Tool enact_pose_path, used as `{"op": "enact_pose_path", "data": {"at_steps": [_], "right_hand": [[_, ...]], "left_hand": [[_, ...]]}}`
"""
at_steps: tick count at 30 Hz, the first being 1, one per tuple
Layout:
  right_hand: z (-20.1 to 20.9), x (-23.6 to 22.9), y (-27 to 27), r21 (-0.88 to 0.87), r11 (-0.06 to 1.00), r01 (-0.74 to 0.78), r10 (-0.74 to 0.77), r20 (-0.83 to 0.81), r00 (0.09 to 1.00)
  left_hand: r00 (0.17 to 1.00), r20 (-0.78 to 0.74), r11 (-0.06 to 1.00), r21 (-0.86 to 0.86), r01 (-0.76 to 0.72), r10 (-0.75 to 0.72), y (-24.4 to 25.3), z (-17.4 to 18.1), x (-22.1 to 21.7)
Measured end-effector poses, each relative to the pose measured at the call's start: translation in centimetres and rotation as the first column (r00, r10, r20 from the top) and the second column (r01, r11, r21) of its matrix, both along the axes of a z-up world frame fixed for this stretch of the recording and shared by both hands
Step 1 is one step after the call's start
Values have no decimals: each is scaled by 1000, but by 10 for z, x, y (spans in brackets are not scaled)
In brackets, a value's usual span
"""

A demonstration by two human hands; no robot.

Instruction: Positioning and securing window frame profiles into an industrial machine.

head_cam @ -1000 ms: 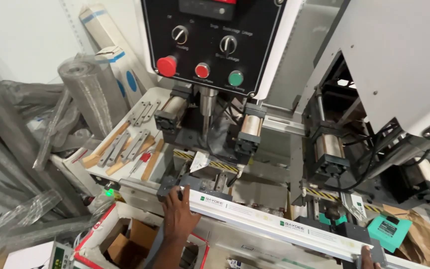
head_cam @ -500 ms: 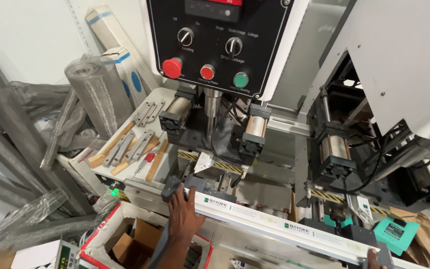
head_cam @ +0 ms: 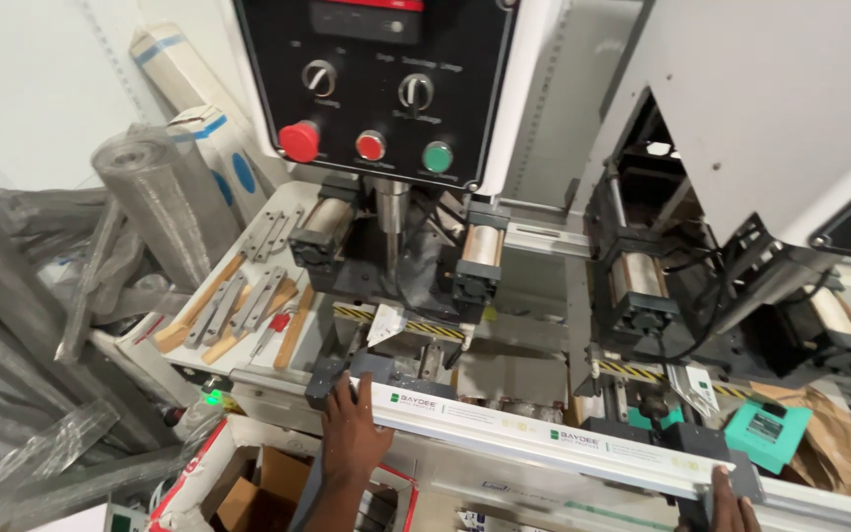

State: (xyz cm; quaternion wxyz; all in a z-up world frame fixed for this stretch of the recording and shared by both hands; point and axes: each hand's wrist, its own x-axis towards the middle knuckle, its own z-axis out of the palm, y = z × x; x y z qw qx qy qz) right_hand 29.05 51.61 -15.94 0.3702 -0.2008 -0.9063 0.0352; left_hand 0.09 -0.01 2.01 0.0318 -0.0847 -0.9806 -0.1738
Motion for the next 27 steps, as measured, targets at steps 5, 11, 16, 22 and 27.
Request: {"op": "enact_pose_path", "data": {"at_steps": [5, 11, 16, 22, 27], "right_hand": [[76, 3, -48, -73, 986, 149, -123, 284, 951], [110, 0, -82, -99, 943, 318, -269, 341, 901], [127, 1, -98, -115, 938, 326, -278, 309, 909], [147, 1, -108, -179, 921, 346, -264, 367, 892], [155, 0, -113, -182, 921, 344, -265, 354, 897]], "left_hand": [[998, -58, 1000, 19, 12, -11, 1, -17, -4], [997, -75, 1000, 0, 22, -22, 0, -21, -4], [993, -113, 999, 22, 32, -29, 0, -31, -4], [962, -271, 999, 11, 32, -27, 0, -56, -13], [940, -339, 998, 38, 49, -34, -6, -89, -28]]}}
